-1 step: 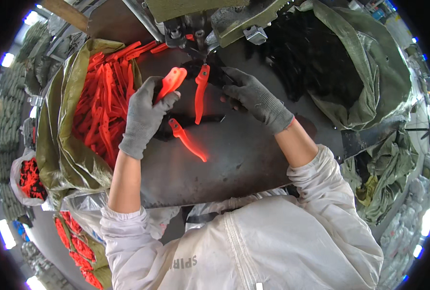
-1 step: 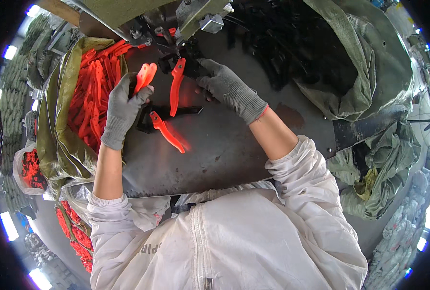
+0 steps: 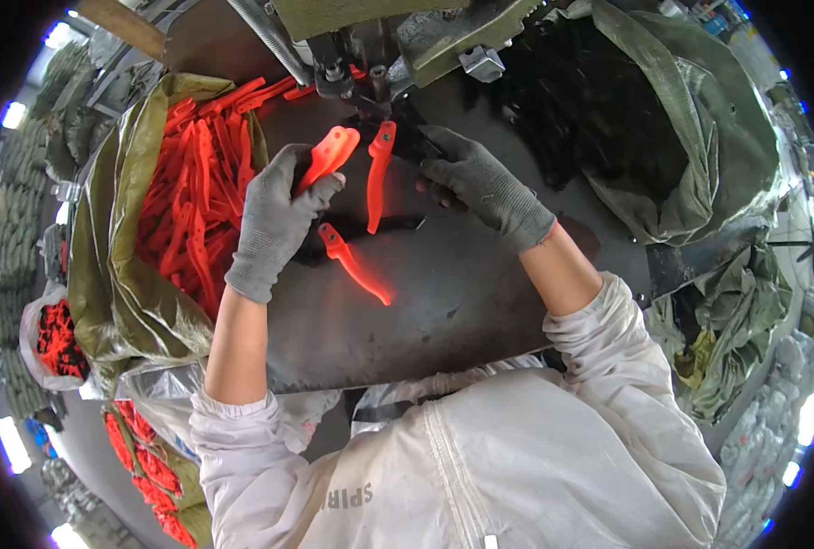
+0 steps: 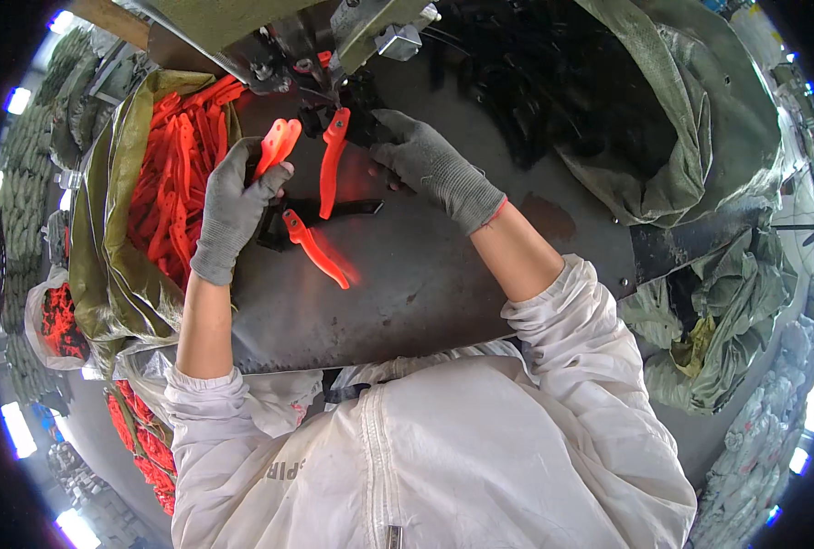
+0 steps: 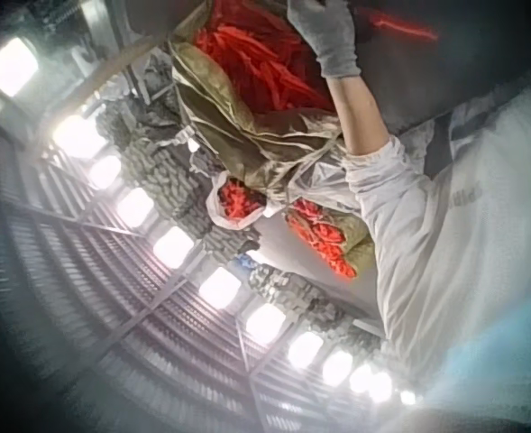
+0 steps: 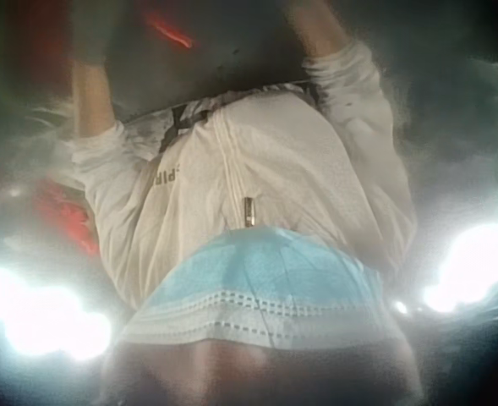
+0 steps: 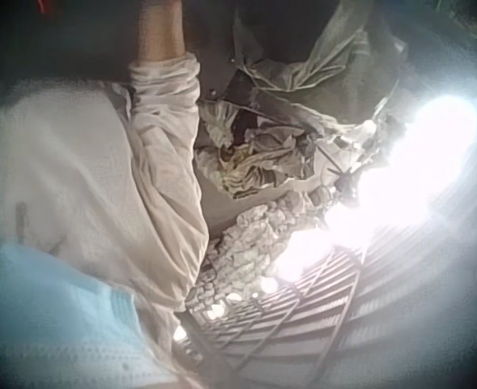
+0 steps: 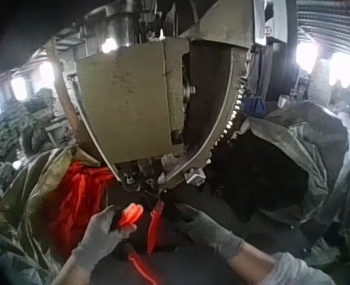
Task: The person assembles red and black plastic components using an assembly machine at a workstation.
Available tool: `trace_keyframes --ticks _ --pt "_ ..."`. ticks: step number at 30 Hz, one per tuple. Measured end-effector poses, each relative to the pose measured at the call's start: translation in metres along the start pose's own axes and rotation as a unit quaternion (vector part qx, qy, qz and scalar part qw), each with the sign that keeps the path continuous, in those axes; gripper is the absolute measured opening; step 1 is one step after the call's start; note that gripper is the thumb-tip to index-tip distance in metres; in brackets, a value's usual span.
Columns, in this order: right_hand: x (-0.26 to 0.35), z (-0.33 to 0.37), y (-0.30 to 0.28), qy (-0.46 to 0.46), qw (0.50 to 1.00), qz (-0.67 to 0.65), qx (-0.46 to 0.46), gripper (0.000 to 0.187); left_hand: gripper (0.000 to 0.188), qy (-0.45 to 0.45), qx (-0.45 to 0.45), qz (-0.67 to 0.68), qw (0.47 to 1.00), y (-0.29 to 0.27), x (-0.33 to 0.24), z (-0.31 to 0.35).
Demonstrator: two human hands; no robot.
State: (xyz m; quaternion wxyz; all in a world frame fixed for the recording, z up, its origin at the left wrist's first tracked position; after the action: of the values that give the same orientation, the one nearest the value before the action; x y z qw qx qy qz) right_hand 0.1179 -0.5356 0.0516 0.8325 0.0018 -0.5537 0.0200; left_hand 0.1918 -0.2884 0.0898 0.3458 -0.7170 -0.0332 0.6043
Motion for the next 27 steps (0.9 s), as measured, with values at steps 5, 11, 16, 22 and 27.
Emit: trace_keyframes --ticks 5,11,16,22,27 --pt "-0.003 -0.002 0.006 0.02 0.999 -0.031 -0.024 0.063 0.031 -0.012 0.064 0.066 0.996 0.013 -0.038 0.001" --pt "-0.012 -0.013 0.017 -0.154 0.988 0.032 -0.009 0.063 0.023 0.006 0.045 0.216 0.975 0.046 -0.039 0.005" --pt "-0.011 -0.043 -0.007 -0.293 0.766 0.495 -0.286 0.061 0.025 -0.172 0.048 0.177 0.968 0.058 0.024 0.023" --pt "-0.004 -0.04 -0.028 -0.319 0.915 0.119 -0.216 0.046 0.041 -0.168 0.028 0.225 0.959 0.048 0.0 -0.002" --pt "0.024 0.0 -0.03 -0.071 0.986 -0.146 -0.046 0.053 0.045 -0.1 0.099 0.19 0.972 0.048 -0.013 -0.035"
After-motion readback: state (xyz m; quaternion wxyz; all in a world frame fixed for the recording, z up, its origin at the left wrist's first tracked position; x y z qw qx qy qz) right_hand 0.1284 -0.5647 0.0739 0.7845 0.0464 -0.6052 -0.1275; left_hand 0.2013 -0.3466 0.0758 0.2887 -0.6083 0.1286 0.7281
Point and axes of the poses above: each hand's wrist, its own z-axis away from the middle knuckle, its own y-axis out of the palm, x = y × z, the point moved 3 cm from there along -z, towards the middle knuckle, and after that the axes turned 2 degrees about y, right-handed, at the moved point
